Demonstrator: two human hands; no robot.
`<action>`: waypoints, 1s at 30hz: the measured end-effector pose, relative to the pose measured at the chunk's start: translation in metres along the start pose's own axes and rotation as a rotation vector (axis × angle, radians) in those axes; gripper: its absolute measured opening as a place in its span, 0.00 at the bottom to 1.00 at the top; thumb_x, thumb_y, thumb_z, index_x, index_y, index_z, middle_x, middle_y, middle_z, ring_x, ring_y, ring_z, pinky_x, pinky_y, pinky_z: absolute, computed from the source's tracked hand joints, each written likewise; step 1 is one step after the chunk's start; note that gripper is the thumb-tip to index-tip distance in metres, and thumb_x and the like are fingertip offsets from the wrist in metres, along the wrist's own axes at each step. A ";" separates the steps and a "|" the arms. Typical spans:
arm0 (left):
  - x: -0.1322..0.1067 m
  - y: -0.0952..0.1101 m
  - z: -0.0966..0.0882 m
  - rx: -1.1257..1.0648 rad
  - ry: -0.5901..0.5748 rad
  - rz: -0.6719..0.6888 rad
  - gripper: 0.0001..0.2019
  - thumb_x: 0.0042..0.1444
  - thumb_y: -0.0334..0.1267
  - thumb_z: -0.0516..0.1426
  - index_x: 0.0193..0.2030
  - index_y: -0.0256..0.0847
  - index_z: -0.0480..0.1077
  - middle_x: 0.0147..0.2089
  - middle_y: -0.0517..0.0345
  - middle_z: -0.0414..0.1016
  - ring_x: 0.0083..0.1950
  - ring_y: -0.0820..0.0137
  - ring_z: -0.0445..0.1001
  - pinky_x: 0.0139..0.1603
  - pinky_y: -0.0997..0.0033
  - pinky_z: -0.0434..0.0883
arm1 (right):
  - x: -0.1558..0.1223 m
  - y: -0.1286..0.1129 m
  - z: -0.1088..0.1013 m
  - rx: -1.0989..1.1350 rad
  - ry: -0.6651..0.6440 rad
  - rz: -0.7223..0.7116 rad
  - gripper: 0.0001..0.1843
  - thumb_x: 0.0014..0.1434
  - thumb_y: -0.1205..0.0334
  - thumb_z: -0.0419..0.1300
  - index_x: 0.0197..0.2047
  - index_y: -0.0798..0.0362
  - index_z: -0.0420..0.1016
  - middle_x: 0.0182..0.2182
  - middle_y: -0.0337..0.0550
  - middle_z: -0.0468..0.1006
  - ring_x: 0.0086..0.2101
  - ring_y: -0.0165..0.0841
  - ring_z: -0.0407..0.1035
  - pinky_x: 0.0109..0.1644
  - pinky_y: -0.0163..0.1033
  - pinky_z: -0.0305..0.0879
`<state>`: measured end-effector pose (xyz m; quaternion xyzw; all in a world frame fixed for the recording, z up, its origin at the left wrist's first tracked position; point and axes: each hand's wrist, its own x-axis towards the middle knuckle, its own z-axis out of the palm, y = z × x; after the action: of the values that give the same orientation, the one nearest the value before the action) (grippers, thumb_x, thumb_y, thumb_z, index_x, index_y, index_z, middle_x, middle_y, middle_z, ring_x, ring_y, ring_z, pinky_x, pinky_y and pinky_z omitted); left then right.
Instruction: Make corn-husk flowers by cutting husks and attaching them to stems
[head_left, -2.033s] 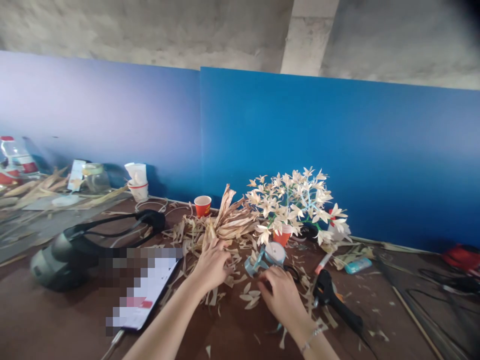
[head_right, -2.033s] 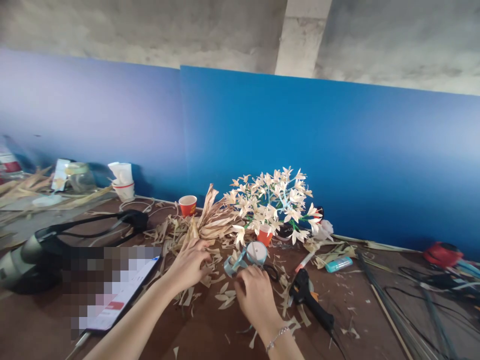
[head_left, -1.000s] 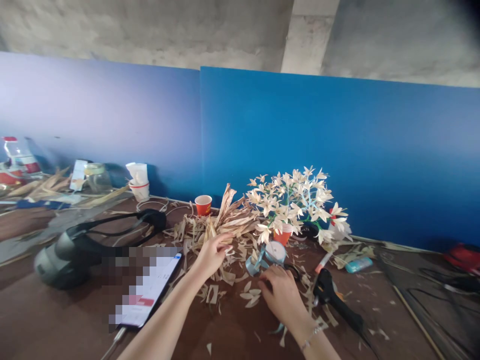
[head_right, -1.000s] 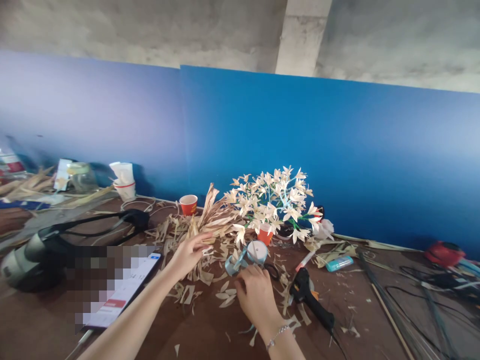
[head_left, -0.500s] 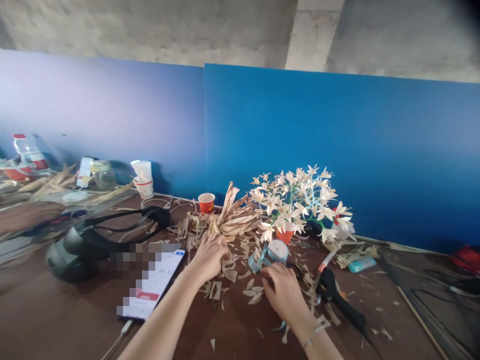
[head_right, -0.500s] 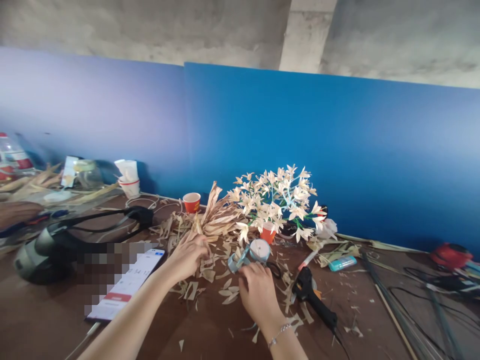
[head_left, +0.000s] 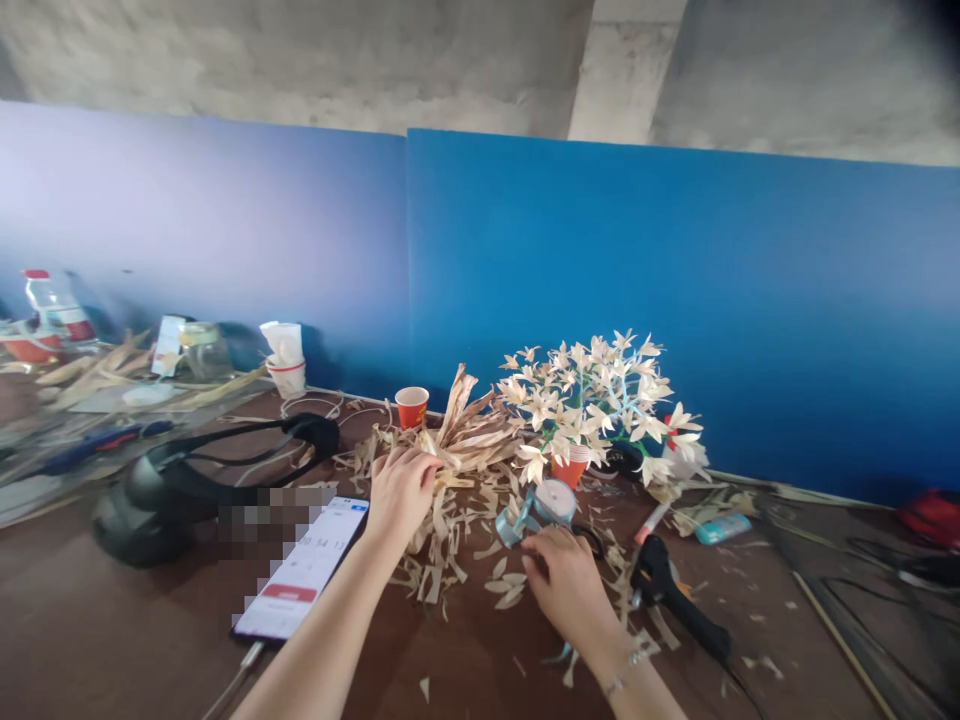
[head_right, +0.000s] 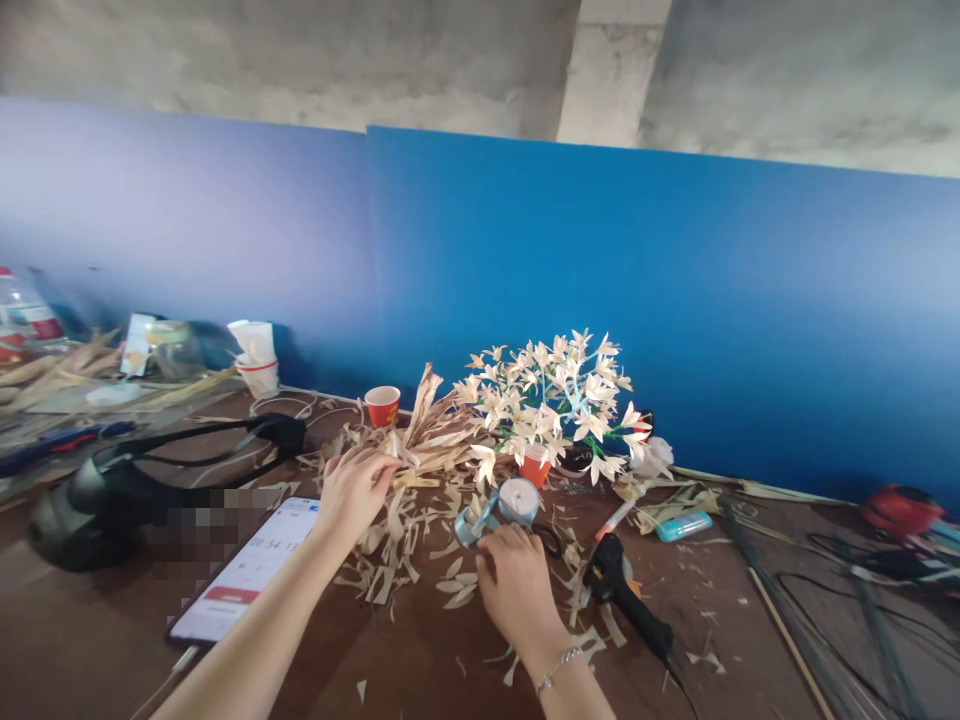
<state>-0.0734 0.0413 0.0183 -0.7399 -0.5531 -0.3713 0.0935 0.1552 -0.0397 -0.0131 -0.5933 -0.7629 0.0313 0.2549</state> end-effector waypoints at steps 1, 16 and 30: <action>0.000 0.000 0.000 0.003 0.007 -0.002 0.10 0.52 0.30 0.50 0.31 0.45 0.72 0.35 0.58 0.76 0.40 0.64 0.69 0.42 0.63 0.59 | 0.000 0.000 0.000 0.002 -0.001 0.000 0.09 0.53 0.69 0.52 0.33 0.50 0.72 0.34 0.41 0.75 0.38 0.36 0.66 0.42 0.40 0.50; -0.015 0.030 0.010 -0.306 -0.430 0.273 0.08 0.48 0.31 0.55 0.31 0.45 0.75 0.35 0.57 0.72 0.44 0.65 0.66 0.49 0.65 0.60 | 0.001 0.007 -0.008 -0.030 -0.005 -0.002 0.14 0.51 0.75 0.50 0.32 0.50 0.74 0.32 0.42 0.72 0.37 0.34 0.64 0.41 0.38 0.53; -0.026 0.044 0.016 -0.148 -0.588 0.270 0.09 0.46 0.25 0.53 0.28 0.41 0.73 0.31 0.54 0.74 0.39 0.63 0.69 0.41 0.66 0.62 | -0.005 0.003 -0.007 0.004 -0.117 -0.088 0.13 0.45 0.74 0.55 0.30 0.48 0.75 0.33 0.40 0.70 0.39 0.34 0.62 0.44 0.38 0.53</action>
<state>-0.0302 0.0141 0.0024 -0.8868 -0.4249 -0.1652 -0.0755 0.1615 -0.0450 -0.0094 -0.5558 -0.8018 0.0560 0.2120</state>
